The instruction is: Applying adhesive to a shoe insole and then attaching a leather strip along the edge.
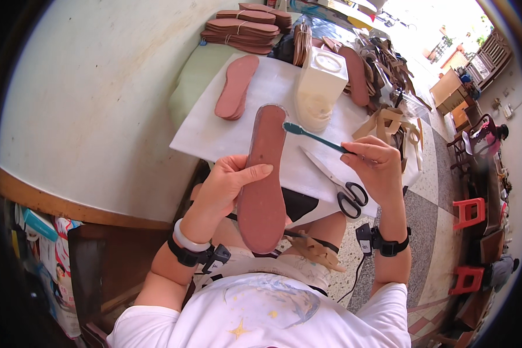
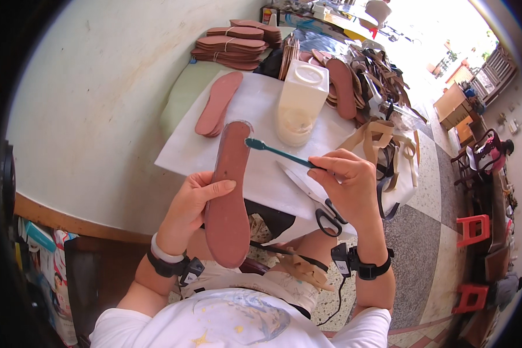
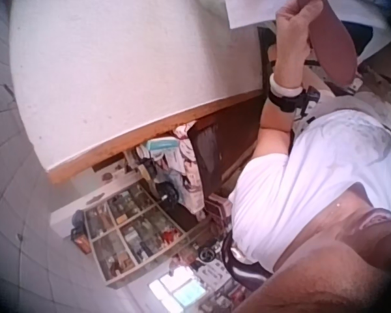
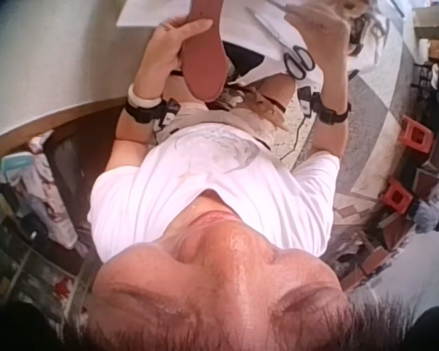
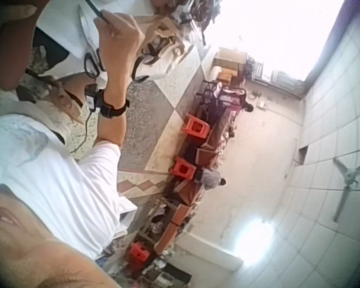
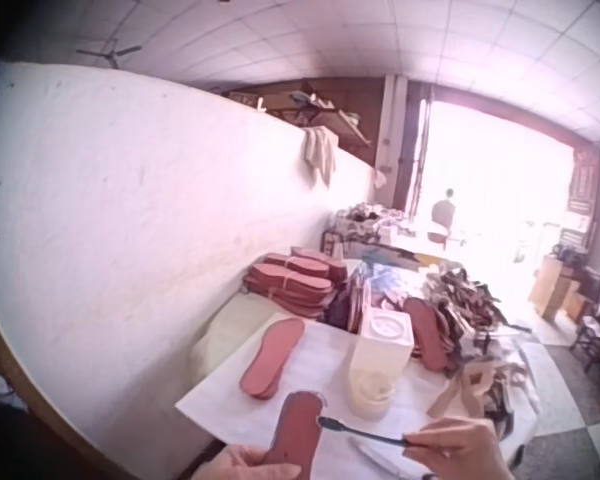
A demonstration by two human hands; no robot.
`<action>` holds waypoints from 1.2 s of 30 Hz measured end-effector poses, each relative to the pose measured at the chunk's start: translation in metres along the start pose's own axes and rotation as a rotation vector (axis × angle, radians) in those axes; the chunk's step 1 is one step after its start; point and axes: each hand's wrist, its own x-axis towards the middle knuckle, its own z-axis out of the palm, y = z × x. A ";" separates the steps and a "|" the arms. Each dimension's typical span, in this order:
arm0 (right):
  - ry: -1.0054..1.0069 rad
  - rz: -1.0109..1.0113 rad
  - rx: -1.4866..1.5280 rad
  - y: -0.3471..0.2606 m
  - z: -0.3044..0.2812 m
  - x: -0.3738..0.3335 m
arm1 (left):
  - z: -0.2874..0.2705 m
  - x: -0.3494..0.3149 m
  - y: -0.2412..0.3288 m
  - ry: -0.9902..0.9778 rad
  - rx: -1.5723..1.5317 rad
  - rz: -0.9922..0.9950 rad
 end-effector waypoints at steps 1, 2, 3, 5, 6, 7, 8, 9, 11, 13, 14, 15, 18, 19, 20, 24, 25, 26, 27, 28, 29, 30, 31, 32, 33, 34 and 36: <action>-0.020 0.012 -0.002 -0.001 0.001 -0.002 | -0.001 0.000 0.000 0.004 0.004 -0.006; -0.041 0.025 -0.005 -0.001 0.002 -0.004 | -0.002 0.000 0.000 0.016 -0.012 -0.009; -0.058 0.036 -0.009 -0.002 0.003 -0.007 | -0.002 0.002 0.000 0.024 -0.028 -0.013; -0.100 0.019 0.038 0.000 0.003 -0.013 | -0.002 0.004 0.000 0.047 -0.044 -0.019; -0.130 0.008 0.034 -0.001 0.001 -0.016 | -0.001 0.004 0.001 0.060 -0.045 -0.021; -0.160 -0.003 0.031 -0.002 0.000 -0.018 | -0.001 0.005 0.002 0.074 -0.046 -0.022; -0.189 -0.007 -0.002 -0.004 -0.001 -0.021 | -0.003 0.006 0.001 0.067 -0.053 -0.022; -0.214 0.002 -0.001 -0.004 -0.002 -0.024 | -0.007 0.007 0.000 0.059 -0.061 -0.020; -0.263 0.020 0.001 -0.002 -0.005 -0.028 | -0.009 0.010 0.000 0.054 -0.063 -0.010; -0.334 0.027 -0.005 -0.005 -0.012 -0.031 | -0.008 0.009 0.001 0.061 -0.054 0.007; -0.366 0.037 0.009 -0.006 -0.015 -0.032 | -0.007 0.008 0.002 0.055 -0.060 0.004; -0.395 0.050 0.025 -0.005 -0.016 -0.033 | -0.006 0.007 0.004 0.048 -0.062 -0.001; -0.397 0.041 0.059 -0.002 -0.018 -0.031 | -0.008 0.010 0.000 0.049 -0.042 -0.007; -0.347 0.036 0.069 -0.001 -0.017 -0.029 | -0.008 0.011 -0.001 0.051 -0.030 -0.007; -0.297 0.031 0.079 0.000 -0.015 -0.026 | -0.007 0.010 -0.001 0.036 -0.033 -0.017; -0.214 -0.001 0.135 0.009 -0.005 -0.023 | -0.005 0.010 -0.002 0.016 -0.030 -0.033; -0.238 0.008 0.099 0.007 -0.006 -0.023 | -0.006 0.010 -0.002 0.022 -0.028 -0.030; -0.263 0.016 0.063 0.004 -0.009 -0.024 | -0.007 0.010 -0.003 0.039 -0.027 -0.020; -0.285 0.021 0.023 0.001 -0.011 -0.025 | -0.008 0.012 -0.002 0.051 -0.027 -0.006; -0.298 0.027 0.019 0.000 -0.012 -0.027 | -0.009 0.013 -0.001 0.063 -0.026 0.009; -0.312 0.032 0.015 -0.002 -0.013 -0.031 | -0.010 0.014 -0.002 0.098 -0.034 0.021; -0.324 0.034 0.006 -0.003 -0.015 -0.034 | -0.009 0.014 -0.002 0.129 -0.043 0.038; -0.334 0.028 0.018 -0.003 -0.015 -0.038 | -0.008 0.015 -0.001 0.159 -0.053 0.054; -0.344 0.021 0.031 0.000 -0.015 -0.042 | -0.010 0.016 0.000 0.165 -0.061 0.072; -0.356 0.017 0.045 0.001 -0.016 -0.047 | -0.012 0.016 0.001 0.173 -0.070 0.088; -0.379 0.019 0.046 -0.002 -0.016 -0.049 | -0.013 0.016 0.002 0.180 -0.079 0.103; -0.388 0.005 0.048 0.000 -0.016 -0.054 | -0.012 0.016 0.004 0.181 -0.078 0.106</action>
